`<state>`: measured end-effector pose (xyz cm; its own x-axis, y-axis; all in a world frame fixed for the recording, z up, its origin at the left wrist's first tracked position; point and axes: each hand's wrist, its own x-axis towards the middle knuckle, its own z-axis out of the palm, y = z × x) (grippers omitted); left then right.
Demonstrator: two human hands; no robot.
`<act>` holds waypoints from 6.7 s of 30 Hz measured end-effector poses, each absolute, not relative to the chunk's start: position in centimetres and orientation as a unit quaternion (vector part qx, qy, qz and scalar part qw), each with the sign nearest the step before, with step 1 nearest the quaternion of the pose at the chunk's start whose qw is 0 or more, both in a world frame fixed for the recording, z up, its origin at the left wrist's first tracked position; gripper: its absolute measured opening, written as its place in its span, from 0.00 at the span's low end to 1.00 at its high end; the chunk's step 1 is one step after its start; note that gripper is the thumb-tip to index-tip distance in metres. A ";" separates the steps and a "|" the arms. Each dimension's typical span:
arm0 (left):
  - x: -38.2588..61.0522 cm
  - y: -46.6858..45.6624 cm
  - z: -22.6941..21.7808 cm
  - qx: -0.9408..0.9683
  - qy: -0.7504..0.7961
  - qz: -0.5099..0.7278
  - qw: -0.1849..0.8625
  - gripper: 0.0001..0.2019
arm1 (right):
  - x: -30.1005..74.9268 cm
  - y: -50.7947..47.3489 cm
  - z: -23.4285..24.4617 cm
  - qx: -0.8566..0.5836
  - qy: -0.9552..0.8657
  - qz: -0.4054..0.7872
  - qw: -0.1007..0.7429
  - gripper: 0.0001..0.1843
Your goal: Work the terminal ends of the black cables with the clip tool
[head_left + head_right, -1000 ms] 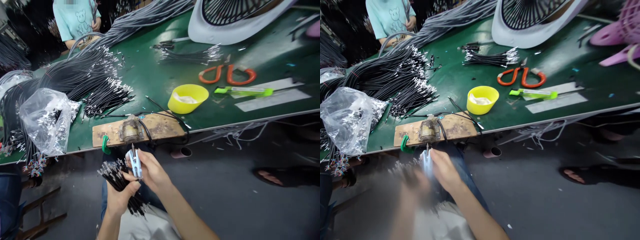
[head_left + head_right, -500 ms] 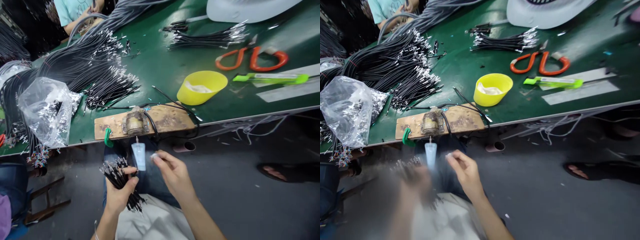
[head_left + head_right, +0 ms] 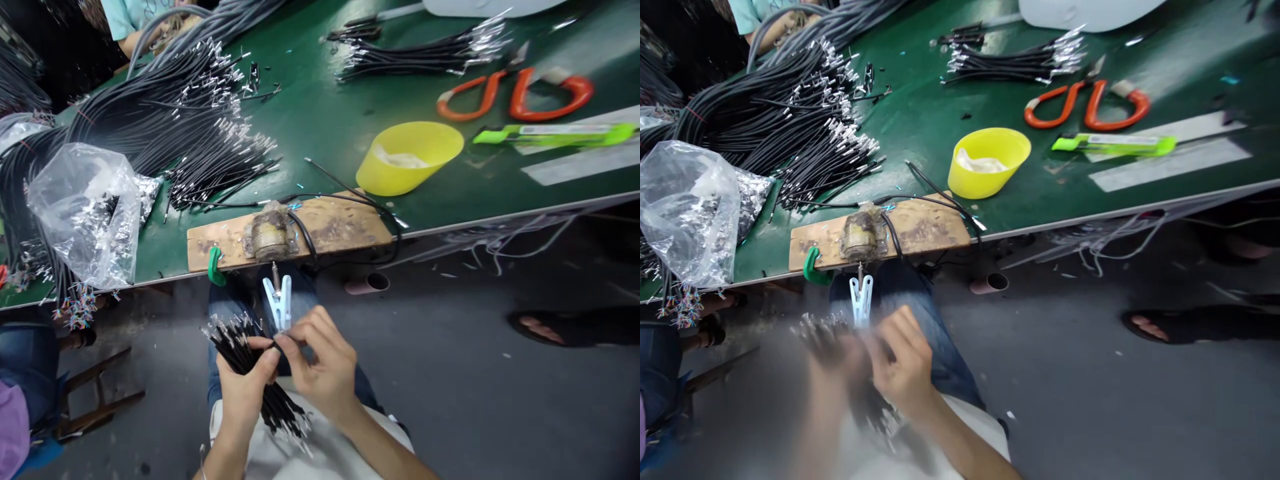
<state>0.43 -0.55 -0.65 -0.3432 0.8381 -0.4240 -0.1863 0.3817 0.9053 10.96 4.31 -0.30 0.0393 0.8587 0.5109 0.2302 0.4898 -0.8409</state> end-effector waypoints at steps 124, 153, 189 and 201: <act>0.6 -0.7 -0.1 0.116 0.524 0.492 0.686 0.16 | 12.3 4.9 -1.4 -0.313 -0.533 0.574 0.538 0.05; -0.8 1.0 0.9 0.355 0.620 0.510 0.478 0.04 | 13.1 9.6 1.1 -0.345 -0.372 0.755 0.415 0.24; 0.2 0.8 1.1 0.285 0.617 0.426 0.597 0.05 | 12.3 5.1 0.2 -0.376 -0.703 0.442 0.410 0.06; -0.1 -0.5 -0.1 0.245 0.625 0.446 0.592 0.13 | 12.3 4.7 -1.3 -0.406 -0.648 0.425 0.485 0.12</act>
<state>-0.08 -0.48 -0.12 -0.1796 0.8338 -0.5221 -0.2210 0.4829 0.8473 12.35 4.68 -1.32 -0.2003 0.9376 0.2842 0.1134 0.3103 -0.9439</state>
